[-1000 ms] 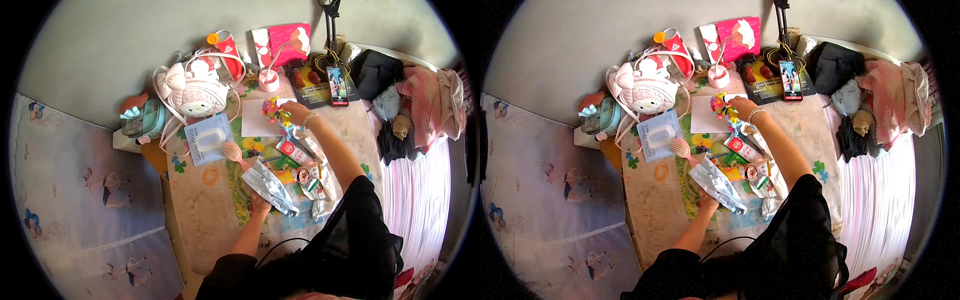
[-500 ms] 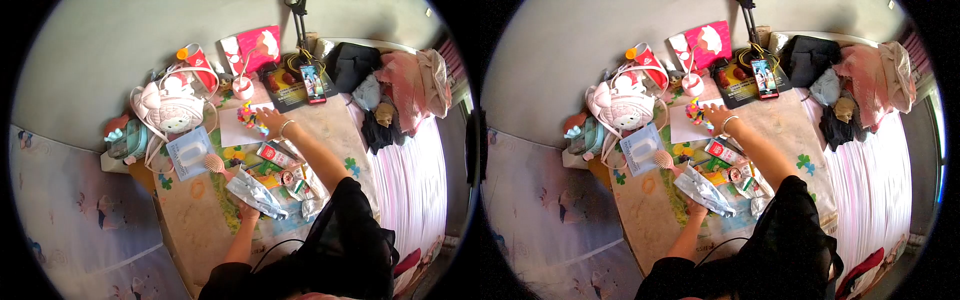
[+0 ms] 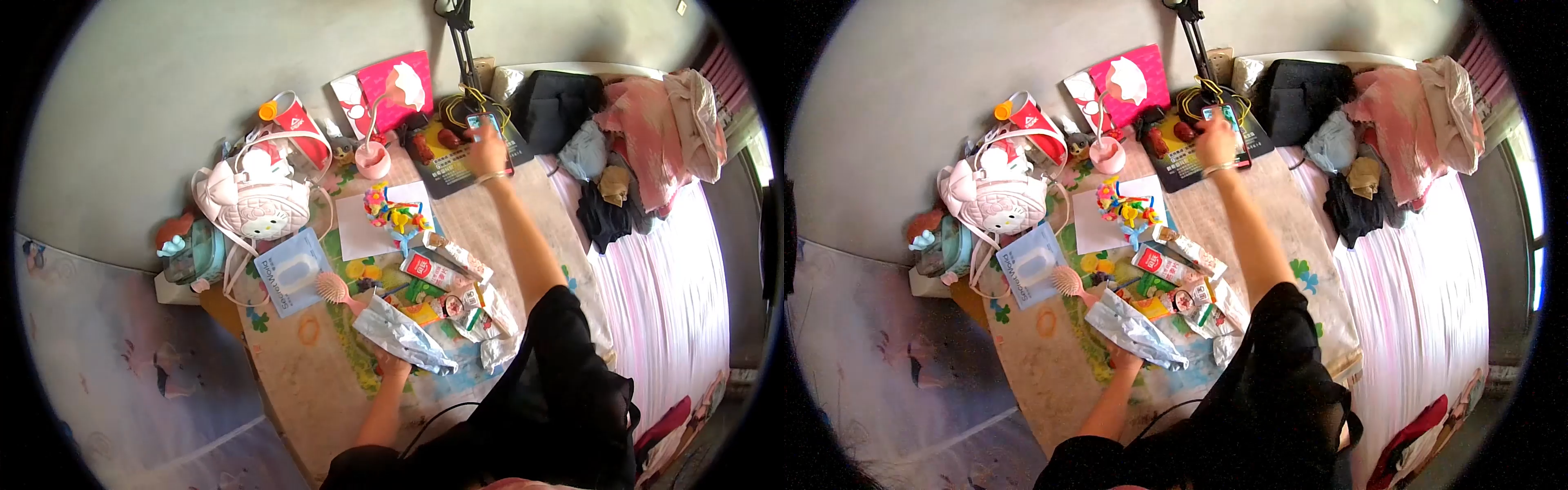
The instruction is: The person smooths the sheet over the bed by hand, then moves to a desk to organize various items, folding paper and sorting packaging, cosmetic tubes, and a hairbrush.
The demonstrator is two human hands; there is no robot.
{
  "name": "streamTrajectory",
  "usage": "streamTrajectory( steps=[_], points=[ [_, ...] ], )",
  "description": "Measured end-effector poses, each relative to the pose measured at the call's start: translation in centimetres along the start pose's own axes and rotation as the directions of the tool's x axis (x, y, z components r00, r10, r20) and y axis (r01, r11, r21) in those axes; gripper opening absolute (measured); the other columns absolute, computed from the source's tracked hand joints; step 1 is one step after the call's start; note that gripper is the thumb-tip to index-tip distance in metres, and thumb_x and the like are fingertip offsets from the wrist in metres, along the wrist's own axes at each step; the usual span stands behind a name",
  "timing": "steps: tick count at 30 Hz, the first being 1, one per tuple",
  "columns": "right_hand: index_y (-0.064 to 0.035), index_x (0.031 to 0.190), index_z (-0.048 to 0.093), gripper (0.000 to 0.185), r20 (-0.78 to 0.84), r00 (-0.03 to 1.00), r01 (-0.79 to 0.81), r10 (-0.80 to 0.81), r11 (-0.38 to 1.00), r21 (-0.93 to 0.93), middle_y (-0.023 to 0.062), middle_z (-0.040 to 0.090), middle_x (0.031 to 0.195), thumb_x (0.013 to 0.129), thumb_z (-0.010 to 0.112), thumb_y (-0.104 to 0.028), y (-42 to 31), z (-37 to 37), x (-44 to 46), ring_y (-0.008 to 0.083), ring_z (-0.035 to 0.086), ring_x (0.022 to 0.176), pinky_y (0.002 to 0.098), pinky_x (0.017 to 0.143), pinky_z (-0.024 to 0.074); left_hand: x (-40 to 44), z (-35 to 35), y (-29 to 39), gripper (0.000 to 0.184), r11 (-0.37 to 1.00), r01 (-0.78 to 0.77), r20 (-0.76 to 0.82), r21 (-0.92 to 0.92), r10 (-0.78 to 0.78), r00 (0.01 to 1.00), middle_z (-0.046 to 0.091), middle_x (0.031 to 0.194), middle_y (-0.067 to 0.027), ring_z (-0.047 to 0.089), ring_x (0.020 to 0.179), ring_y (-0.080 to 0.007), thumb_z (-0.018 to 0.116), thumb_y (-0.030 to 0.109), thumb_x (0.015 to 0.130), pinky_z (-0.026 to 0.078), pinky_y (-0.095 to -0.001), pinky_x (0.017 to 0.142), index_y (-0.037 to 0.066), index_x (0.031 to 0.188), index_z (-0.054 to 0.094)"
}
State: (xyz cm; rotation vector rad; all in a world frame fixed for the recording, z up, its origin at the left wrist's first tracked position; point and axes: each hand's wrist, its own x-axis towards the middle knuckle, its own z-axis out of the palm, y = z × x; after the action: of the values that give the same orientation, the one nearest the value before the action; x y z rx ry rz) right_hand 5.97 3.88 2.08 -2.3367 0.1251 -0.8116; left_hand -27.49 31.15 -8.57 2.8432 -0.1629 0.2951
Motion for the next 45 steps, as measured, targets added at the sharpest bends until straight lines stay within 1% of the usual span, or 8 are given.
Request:
streamTrajectory(
  steps=[8,12,15,24,29,33,35,45],
  points=[
    [-0.0062,0.129,0.021,0.067,0.132,0.989,-0.017,0.07,0.931,-0.364,0.012,0.031,0.129,0.067,0.045,0.001,7.7,1.0,3.4,0.024,0.02,0.124,0.0399,0.096,0.0195,-0.6,1.1,-0.6,0.057,0.989,0.129,0.155,-0.078,-0.116,0.981,0.037,0.125,-0.0116,0.031,0.117,-0.0279,0.048,0.043,0.075,0.022,-0.0408,0.098,0.01,0.121,0.038],
    [-0.0062,0.129,0.02,0.069,0.163,0.983,-0.012,0.081,0.923,-0.384,0.0118,0.031,0.13,0.065,0.047,0.001,8.4,2.3,3.7,0.0251,0.018,0.125,0.0406,0.098,0.0164,-0.8,1.4,-1.1,0.061,0.993,0.02,0.092,-0.115,-0.009,0.996,0.035,0.126,-0.012,0.031,0.117,-0.0264,0.049,0.042,0.075,0.023,-0.0381,0.098,0.008,0.123,0.032],
    [-0.0056,0.13,0.017,0.071,0.151,0.986,-0.009,0.077,0.913,-0.408,0.011,0.032,0.129,0.065,0.047,0.0,8.5,2.8,3.6,0.0253,0.019,0.124,0.04,0.098,0.0157,-0.8,0.4,-0.5,0.065,0.917,0.314,0.297,-0.245,-0.237,0.925,0.033,0.127,-0.0113,0.032,0.116,-0.0252,0.049,0.041,0.076,0.023,-0.0358,0.098,0.007,0.126,0.025],
    [-0.0031,0.13,0.011,0.072,-0.03,0.999,-0.023,0.018,0.982,-0.187,0.0001,0.042,0.124,0.066,0.041,0.004,6.8,1.0,2.2,0.0241,0.026,0.121,0.0386,0.096,0.0196,-0.8,0.5,-0.7,0.06,0.996,0.031,0.139,-0.087,-0.019,0.99,0.036,0.125,-0.0113,0.034,0.115,-0.0248,0.049,0.036,0.077,0.025,-0.0347,0.097,0.006,0.124,0.027],
    [-0.0029,0.13,0.008,0.081,0.034,0.999,-0.016,0.028,0.95,-0.311,0.0003,0.042,0.123,0.062,0.053,-0.001,7.4,1.5,2.4,0.0252,0.026,0.121,0.0388,0.096,0.0196,-0.3,0.3,0.1,0.061,0.833,0.336,0.163,-0.439,-0.294,0.942,0.042,0.12,-0.0128,0.038,0.111,-0.0305,0.057,0.041,0.068,0.026,-0.0396,0.095,0.01,0.117,0.041],
    [-0.0031,0.13,0.006,0.086,0.126,0.988,-0.035,0.088,0.926,-0.375,-0.0003,0.042,0.124,0.061,0.056,-0.003,7.5,2.1,2.9,0.0257,0.023,0.122,0.0405,0.096,0.0191,-0.6,0.3,-0.1,0.061,0.846,0.363,0.197,-0.39,-0.308,0.931,0.041,0.12,-0.0129,0.037,0.111,-0.0309,0.057,0.041,0.067,0.026,-0.0399,0.095,0.01,0.117,0.041],
    [-0.0036,0.13,0.008,0.08,0.137,0.978,-0.103,0.157,0.935,-0.338,-0.0015,0.041,0.124,0.064,0.053,-0.002,7.1,2.1,3.0,0.0253,0.023,0.121,0.0412,0.096,0.0178,-0.8,0.7,-0.8,0.058,0.999,0.024,0.089,-0.039,-0.021,0.996,0.044,0.117,-0.0131,0.04,0.109,-0.0307,0.057,0.04,0.068,0.029,-0.0402,0.093,0.009,0.115,0.044],
    [-0.0058,0.129,0.014,0.069,-0.028,0.999,-0.021,0.017,0.985,-0.172,-0.0003,0.052,0.109,0.066,0.041,0.005,5.4,0.5,1.4,0.0273,0.033,0.11,0.0449,0.092,0.021,-0.2,-0.1,-0.1,0.043,0.986,0.088,0.064,-0.141,-0.08,0.995,0.051,0.108,-0.0096,0.047,0.101,-0.0277,0.055,0.031,0.071,0.036,-0.0374,0.087,0.008,0.107,0.049]
  ],
)
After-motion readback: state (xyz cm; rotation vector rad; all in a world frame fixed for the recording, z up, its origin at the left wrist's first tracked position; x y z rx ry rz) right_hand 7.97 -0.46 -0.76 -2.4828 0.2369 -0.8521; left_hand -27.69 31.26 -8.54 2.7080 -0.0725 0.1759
